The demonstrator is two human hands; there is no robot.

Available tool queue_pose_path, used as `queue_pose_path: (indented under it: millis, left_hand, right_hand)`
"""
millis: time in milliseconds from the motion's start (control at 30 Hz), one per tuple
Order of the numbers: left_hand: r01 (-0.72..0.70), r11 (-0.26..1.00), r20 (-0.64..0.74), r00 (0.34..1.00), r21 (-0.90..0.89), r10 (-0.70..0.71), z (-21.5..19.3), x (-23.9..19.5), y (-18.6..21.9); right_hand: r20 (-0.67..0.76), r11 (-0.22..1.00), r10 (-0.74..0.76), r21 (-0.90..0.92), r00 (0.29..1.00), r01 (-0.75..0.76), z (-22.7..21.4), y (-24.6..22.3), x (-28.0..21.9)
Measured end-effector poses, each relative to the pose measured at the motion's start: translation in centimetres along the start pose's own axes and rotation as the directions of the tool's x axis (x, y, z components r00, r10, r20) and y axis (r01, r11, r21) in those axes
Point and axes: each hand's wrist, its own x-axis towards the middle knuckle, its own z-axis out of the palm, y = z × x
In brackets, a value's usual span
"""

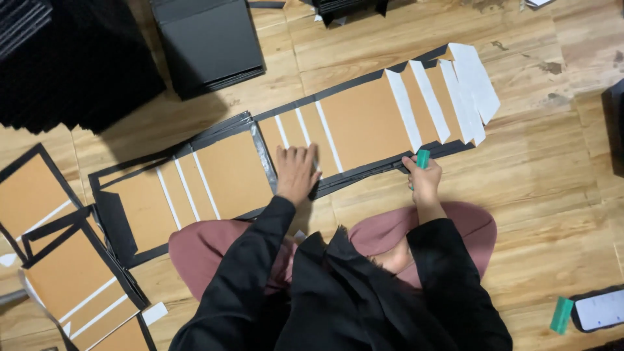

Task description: The person sits on the floor and assembles cardboard frames by applying a green adhesive tool to the edges of black and brown cardboard pieces. They press the pieces together, fold the cardboard, and stack the completed frames.

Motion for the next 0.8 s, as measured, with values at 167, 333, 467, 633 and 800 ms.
queue_pose_path:
  millis: [167, 333, 467, 633, 800]
  left_hand:
    - [-0.214, 0.97, -0.328, 0.93, -0.112, 0.168, 0.7, 9.8, 7.3]
    - [-0.548, 0.836, -0.491, 0.718, 0.037, 0.493, -2.8, 16.1, 13.9]
    - [-0.636, 0.736, 0.174, 0.772, 0.232, 0.612, -1.0, 18.9, 16.5]
    - [-0.701, 0.687, 0.208, 0.713, 0.188, 0.67, -4.7, 19.1, 15.3]
    - [-0.735, 0.625, 0.264, 0.678, 0.261, 0.686, 0.9, 20.7, 15.7]
  right_hand:
    - [0.017, 0.995, 0.054, 0.083, 0.998, -0.055, -0.3, 2.0, 2.4]
    - [0.0, 0.987, 0.085, 0.136, 0.996, -0.084, -0.2, 0.9, 1.9]
    - [0.035, 0.982, 0.134, 0.131, 0.99, -0.137, 0.1, 0.3, 1.4]
    - [-0.034, 0.97, 0.159, 0.191, 0.987, -0.15, 0.4, -1.5, 1.3]
    - [-0.101, 0.956, 0.129, 0.278, 0.986, -0.096, 0.2, -3.0, 0.8]
